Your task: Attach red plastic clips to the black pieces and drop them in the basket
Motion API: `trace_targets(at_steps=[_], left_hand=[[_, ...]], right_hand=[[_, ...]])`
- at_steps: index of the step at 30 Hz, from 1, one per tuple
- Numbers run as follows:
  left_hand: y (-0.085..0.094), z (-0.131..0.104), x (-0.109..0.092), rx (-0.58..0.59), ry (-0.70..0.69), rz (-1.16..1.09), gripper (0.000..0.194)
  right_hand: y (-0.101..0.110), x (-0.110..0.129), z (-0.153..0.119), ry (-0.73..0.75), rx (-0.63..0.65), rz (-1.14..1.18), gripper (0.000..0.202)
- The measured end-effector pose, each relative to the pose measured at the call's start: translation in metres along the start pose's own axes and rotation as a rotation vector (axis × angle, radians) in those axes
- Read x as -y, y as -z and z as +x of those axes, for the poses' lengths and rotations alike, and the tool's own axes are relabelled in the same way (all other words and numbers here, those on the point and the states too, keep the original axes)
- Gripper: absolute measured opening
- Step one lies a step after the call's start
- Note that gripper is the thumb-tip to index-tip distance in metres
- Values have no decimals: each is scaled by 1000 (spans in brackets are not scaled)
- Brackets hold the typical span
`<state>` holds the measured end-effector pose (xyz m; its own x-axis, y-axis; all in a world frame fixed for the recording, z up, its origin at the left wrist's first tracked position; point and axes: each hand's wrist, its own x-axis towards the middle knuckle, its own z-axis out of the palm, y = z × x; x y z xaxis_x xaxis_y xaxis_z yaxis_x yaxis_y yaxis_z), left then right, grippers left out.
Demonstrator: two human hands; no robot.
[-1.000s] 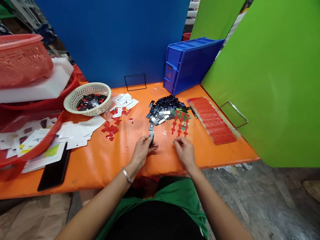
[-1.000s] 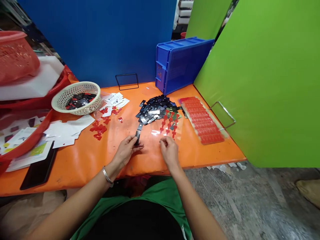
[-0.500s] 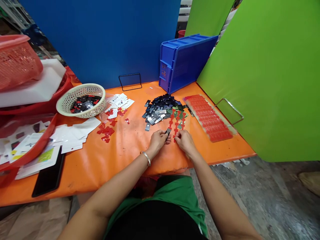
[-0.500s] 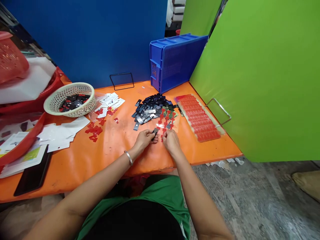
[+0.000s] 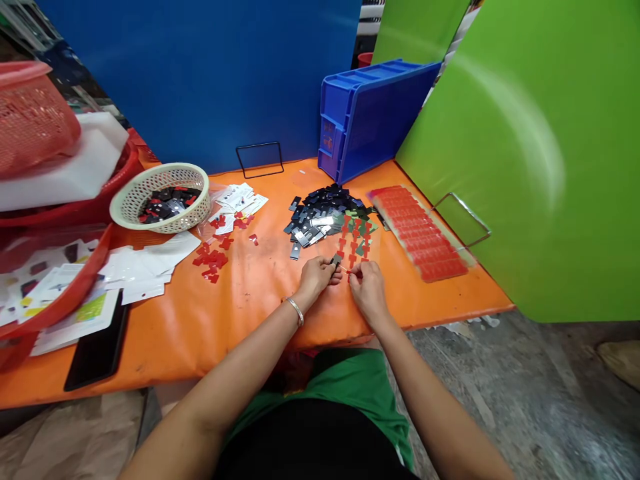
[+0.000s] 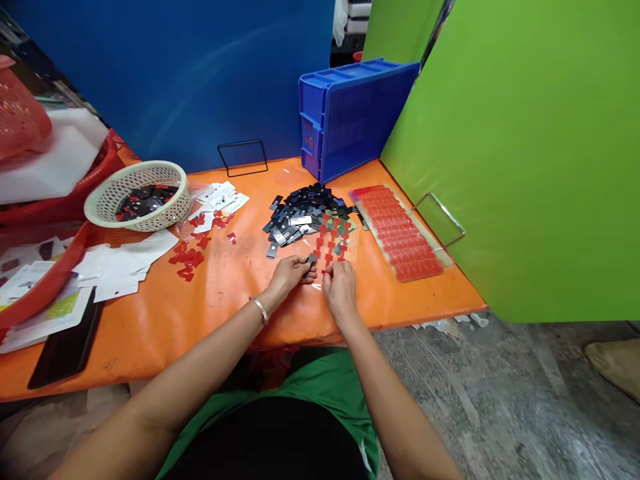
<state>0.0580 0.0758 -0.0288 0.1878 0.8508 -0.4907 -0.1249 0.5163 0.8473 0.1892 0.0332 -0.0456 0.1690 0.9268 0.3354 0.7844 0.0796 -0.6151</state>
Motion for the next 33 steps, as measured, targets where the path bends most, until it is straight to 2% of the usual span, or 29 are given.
trace_targets(at_steps=[2, 5, 8, 10, 14, 20, 25, 33], left_hand=[[0, 0, 1, -2, -4, 1, 8], [-1, 0, 0, 1, -13, -11, 6], [-2, -1, -5, 7, 4, -43, 7], [-1, -6, -8, 26, 20, -61, 9], [9, -27, -8, 115, 53, -151, 16], [24, -58, 11, 173, 113, -206, 23], [24, -58, 19, 182, 97, -221, 25], [26, -59, 17, 199, 103, -199, 26]], right_hand=[[4, 0, -2, -30, -14, 82, 7], [11, 1, -5, -176, -31, 296, 5], [18, 5, -6, -343, -81, 555, 13], [22, 10, -8, -399, -98, 665, 18], [19, 24, -18, -410, -44, 754, 21], [2, 43, -39, -436, 18, 850, 23], [-5, 47, -46, -461, 62, 876, 22], [-6, 45, -47, -459, 67, 880, 24]])
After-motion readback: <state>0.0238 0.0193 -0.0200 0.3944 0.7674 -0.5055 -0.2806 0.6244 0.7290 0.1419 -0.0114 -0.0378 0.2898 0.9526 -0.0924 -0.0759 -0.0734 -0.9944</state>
